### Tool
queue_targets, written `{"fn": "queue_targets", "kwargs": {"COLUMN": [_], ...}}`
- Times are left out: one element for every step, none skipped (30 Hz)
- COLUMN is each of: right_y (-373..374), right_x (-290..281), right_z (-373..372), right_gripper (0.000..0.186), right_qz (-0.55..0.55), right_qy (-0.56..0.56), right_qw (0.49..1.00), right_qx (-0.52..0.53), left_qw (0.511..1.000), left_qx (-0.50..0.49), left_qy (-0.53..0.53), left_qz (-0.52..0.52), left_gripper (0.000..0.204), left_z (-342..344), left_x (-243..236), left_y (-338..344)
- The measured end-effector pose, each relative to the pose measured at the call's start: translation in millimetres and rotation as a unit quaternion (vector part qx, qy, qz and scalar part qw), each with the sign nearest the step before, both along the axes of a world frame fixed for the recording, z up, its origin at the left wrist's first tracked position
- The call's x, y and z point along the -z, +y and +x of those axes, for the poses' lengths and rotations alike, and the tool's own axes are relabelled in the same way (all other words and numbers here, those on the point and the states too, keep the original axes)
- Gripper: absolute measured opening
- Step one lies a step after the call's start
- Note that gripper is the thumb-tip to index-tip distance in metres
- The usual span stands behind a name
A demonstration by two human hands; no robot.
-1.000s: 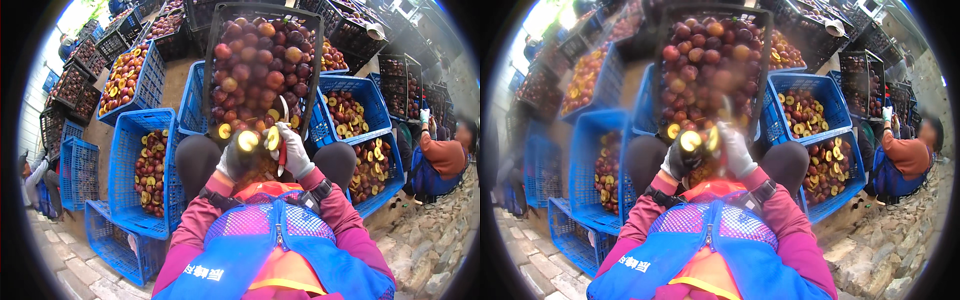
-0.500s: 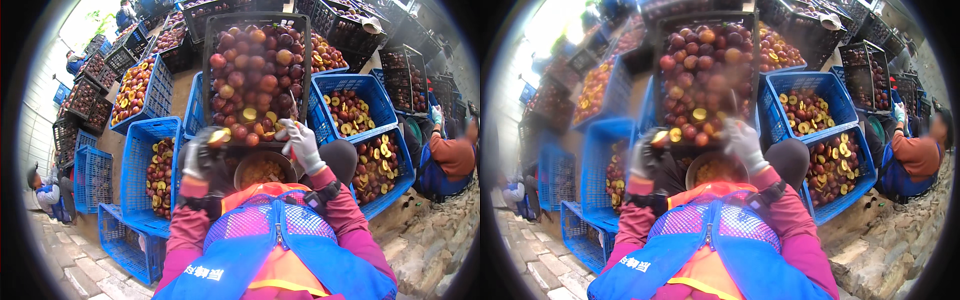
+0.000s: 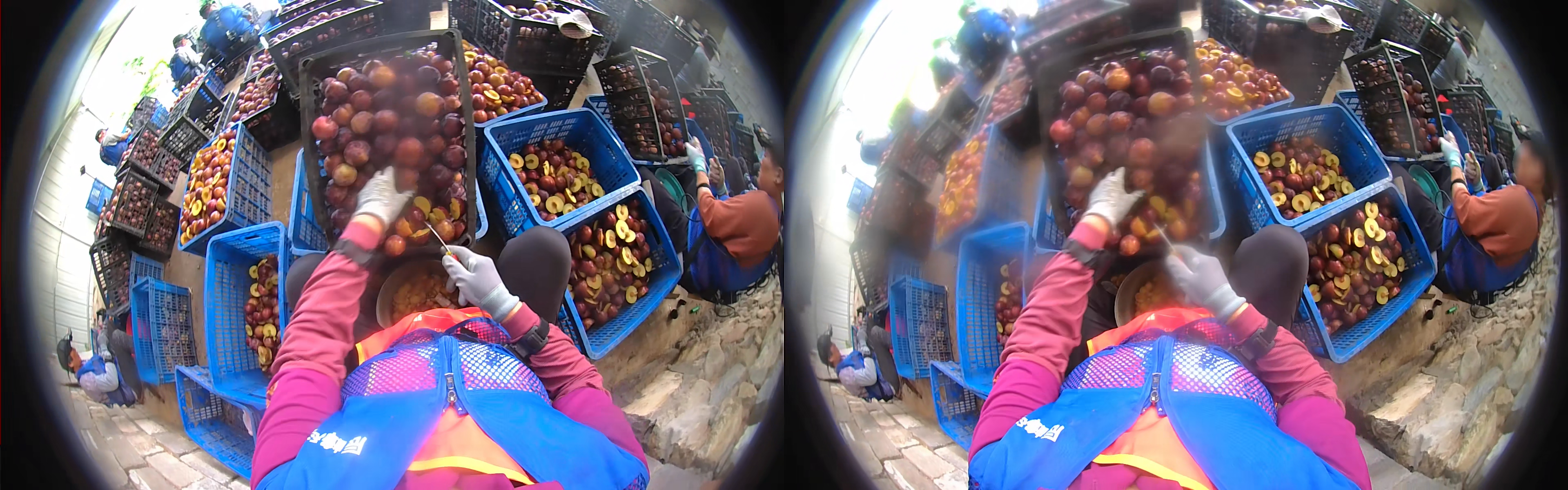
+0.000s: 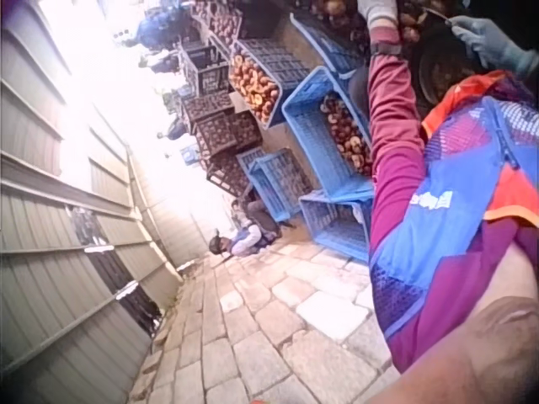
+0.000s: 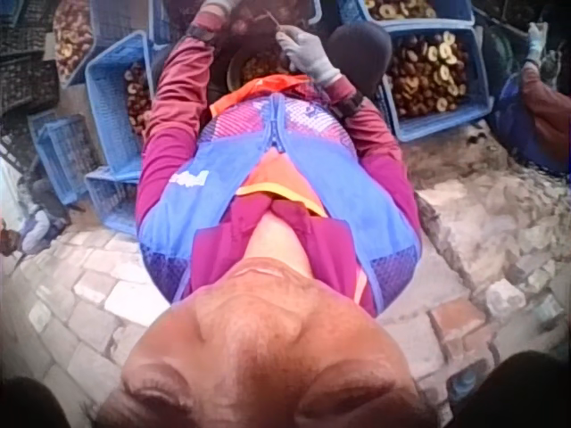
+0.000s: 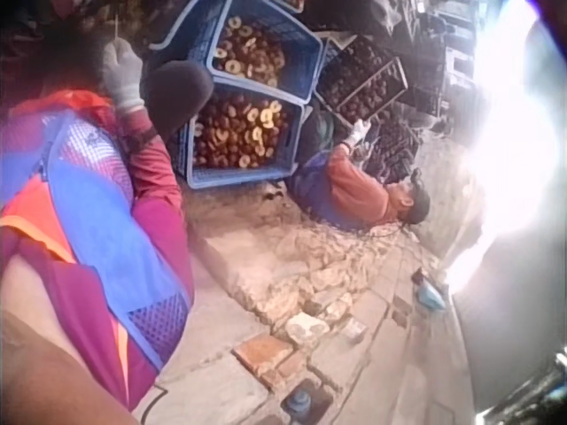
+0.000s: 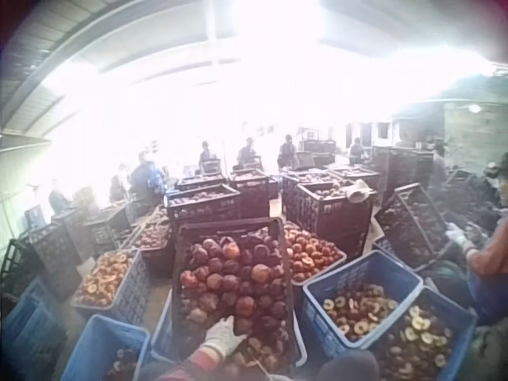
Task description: The recorder is peeling and pitting plums or nectarines using a small hand knife.
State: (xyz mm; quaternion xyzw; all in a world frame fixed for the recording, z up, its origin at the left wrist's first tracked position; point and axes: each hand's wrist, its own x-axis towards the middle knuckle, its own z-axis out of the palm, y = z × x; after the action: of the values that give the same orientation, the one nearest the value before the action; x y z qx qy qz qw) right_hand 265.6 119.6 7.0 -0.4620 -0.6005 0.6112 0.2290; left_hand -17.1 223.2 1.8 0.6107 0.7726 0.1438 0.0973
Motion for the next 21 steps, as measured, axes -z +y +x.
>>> {"fn": "queue_targets", "kwargs": {"right_y": [1, 1, 0, 1, 4, 6, 6, 7, 11, 16, 22, 26, 27, 28, 28, 27, 24, 19, 14, 9, 3], "right_x": [-4, -8, -11, -7, -4, -2, -2, -2, -3, -6, -11, -14, -19, -22, -33, -45, -51, -53, -52, -49, -45], "right_z": [5, 9, 14, 19, 19, 19, 20, 19, 19, 20, 19, 13, 4, -3, -13, -22, -31, -43, -52, -60, -67], "right_gripper": [0.043, 0.043, 0.043, 0.043, 0.043, 0.043, 0.043, 0.043, 0.042, 0.042, 0.041, 0.041, 0.040, 0.040, 0.040, 0.040, 0.040, 0.040, 0.040, 0.040, 0.040], "right_qz": [-0.017, -0.034, -0.053, -0.046, -0.037, -0.030, -0.024, -0.034, -0.043, -0.050, -0.054, -0.053, -0.043, -0.033, -0.030, -0.029, -0.027, -0.002, 0.022, 0.045, 0.053], "right_qy": [0.003, 0.008, 0.011, 0.013, 0.018, 0.026, 0.032, 0.037, 0.049, 0.074, 0.113, 0.146, 0.166, 0.185, 0.182, 0.178, 0.174, 0.166, 0.169, 0.172, 0.177], "right_qw": [1.000, 0.999, 0.998, 0.999, 0.999, 0.999, 0.998, 0.997, 0.996, 0.992, 0.987, 0.982, 0.980, 0.977, 0.980, 0.982, 0.983, 0.986, 0.985, 0.984, 0.983], "right_qx": [0.007, 0.011, 0.018, 0.017, 0.023, 0.032, 0.040, 0.053, 0.067, 0.087, 0.102, 0.109, 0.102, 0.097, 0.078, 0.060, 0.043, 0.030, 0.023, 0.016, 0.003], "left_qw": [1.000, 0.998, 0.997, 0.996, 0.997, 0.997, 0.997, 0.996, 0.991, 0.955, 0.884, 0.798, 0.746, 0.686, 0.663, 0.640, 0.598, 0.555, 0.507, 0.515, 0.502], "left_qx": [-0.020, -0.043, -0.064, -0.077, -0.078, -0.076, -0.074, -0.058, -0.048, -0.034, -0.033, -0.039, -0.018, 0.002, 0.008, 0.014, 0.007, 0.000, -0.005, 0.004, 0.019], "left_qy": [0.018, 0.036, 0.053, 0.041, 0.020, 0.000, -0.020, -0.052, -0.109, -0.293, -0.465, -0.601, -0.666, -0.727, -0.748, -0.767, -0.801, -0.832, -0.862, -0.857, -0.865], "left_qz": [0.003, 0.005, 0.004, 0.003, 0.013, 0.022, 0.030, 0.051, 0.056, 0.037, 0.022, 0.005, 0.015, 0.017, 0.031, 0.045, 0.028, 0.014, -0.005, 0.000, 0.010], "left_gripper": [0.083, 0.086, 0.089, 0.089, 0.084, 0.080, 0.075, 0.071, 0.063, 0.055, 0.047, 0.039, 0.037, 0.034, 0.035, 0.036, 0.039, 0.041, 0.044, 0.047, 0.048], "left_z": [12, 21, 35, 33, 28, 24, 22, 16, 15, 21, 26, 28, 25, 24, 24, 23, 23, 22, 24, 25, 18], "left_x": [17, 34, 43, 49, 54, 55, 57, 58, 54, 39, 21, 2, -9, -19, -31, -40, -46, -53, -54, -53, -44], "left_y": [13, 23, 30, 34, 37, 39, 39, 34, 29, 17, 0, -24, -46, -67, -85, -102, -118, -135, -147, -157, -166]}}
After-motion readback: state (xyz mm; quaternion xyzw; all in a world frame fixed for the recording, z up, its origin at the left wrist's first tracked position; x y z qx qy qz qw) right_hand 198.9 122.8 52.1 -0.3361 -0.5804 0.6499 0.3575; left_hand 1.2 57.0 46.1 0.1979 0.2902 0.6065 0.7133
